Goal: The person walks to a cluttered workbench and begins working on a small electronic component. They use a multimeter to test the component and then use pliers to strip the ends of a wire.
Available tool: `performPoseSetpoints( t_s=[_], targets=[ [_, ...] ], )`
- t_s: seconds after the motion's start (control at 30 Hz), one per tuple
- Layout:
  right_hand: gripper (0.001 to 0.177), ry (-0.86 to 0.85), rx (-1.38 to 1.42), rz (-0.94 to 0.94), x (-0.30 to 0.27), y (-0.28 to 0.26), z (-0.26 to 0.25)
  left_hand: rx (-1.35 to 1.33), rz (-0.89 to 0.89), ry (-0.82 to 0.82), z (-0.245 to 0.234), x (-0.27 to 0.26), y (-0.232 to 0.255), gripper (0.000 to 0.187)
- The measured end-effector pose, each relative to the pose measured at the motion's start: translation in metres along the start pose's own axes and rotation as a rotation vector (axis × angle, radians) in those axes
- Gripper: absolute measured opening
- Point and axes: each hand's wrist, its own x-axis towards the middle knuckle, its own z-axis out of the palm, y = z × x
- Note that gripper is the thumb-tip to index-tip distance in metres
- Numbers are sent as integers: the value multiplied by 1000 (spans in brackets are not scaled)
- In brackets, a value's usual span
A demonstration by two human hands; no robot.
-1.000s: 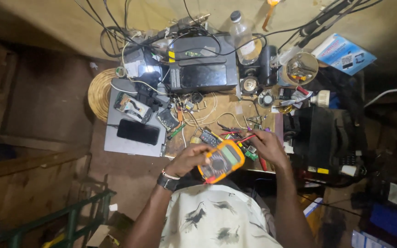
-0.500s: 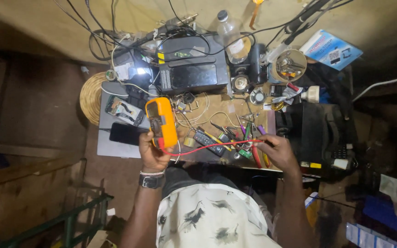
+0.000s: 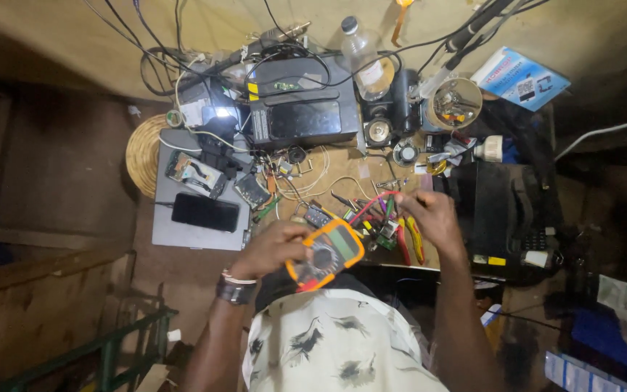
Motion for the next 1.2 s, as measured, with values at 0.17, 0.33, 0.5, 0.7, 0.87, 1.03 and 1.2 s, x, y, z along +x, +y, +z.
performPoseSetpoints(
  t_s=[0.17,0.33,0.5,0.7,0.87,1.03,1.2],
  targets=[
    [17,112,-52,-214,5,-18,3,670,-92,-64,26,22,-26,37],
    [20,89,-62,-436,-21,-35,0,661,-144,141,27,44,-68,38],
    [10,-132,28,-379,-45,-32,1,120,-165,555,12,47,-76,17],
    [16,-370,81,-290,-45,17,23,-561,27,452,16,31,-44,12],
    [15,-521,195,-297,-30,-7,25,-647,92,187,19,30,-48,20],
    [13,-646,166,-231,-17,-4,41,-364,46,-39,17,18,-34,27],
    [11,-593,-476,-396,-5,-20,51,483,-93,-275,17,20,-6,23]
  ],
)
